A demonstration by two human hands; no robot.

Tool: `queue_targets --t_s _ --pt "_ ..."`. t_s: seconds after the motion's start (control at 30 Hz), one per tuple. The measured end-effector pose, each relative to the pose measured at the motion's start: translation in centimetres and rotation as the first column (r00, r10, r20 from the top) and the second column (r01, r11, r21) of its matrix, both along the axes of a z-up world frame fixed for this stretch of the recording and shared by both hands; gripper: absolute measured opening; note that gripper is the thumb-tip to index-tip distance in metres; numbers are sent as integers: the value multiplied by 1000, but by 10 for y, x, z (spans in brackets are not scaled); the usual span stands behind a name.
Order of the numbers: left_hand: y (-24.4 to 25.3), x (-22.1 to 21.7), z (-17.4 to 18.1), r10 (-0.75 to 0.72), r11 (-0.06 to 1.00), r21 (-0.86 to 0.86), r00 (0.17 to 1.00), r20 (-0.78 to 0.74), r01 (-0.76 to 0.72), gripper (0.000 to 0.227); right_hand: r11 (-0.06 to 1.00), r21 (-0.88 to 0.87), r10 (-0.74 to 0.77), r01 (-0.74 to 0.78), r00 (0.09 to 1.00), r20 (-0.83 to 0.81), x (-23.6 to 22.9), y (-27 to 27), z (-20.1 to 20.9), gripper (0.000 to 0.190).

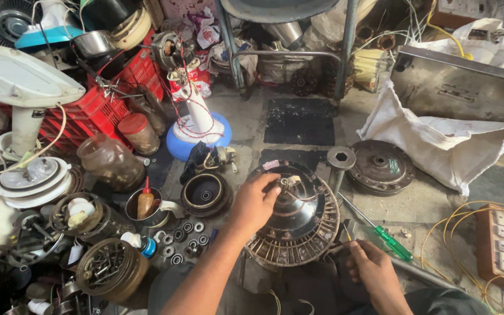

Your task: The person sits on the floor in a cluttered workshop and repairs an electric motor. They connect a capacitor to a power strip, then use a screwdriver to tighten screws on the motor's internal components.

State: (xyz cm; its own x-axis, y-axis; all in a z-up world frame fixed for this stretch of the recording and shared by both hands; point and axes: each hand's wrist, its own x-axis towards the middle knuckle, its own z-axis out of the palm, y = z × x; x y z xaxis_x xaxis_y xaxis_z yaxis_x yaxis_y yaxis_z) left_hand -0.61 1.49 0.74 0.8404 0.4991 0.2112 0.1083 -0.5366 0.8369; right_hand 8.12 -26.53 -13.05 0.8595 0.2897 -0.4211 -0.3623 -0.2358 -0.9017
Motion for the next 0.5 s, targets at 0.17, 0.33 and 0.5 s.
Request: queue_targets --t_s 0.17,0.33,0.5 --pt "-8 2 -11 68 962 253 986 152 -106 28 1000 -27 11 -10 1000 27 -3 2 2 35" --pt "-15 0 -15 73 943 309 981 177 -125 30 994 -103 31 -22 995 93 -7 4 6 35" --pt "-16 -7 -12 51 933 333 965 256 -137 36 984 -176 29 -1 988 153 -11 3 3 30"
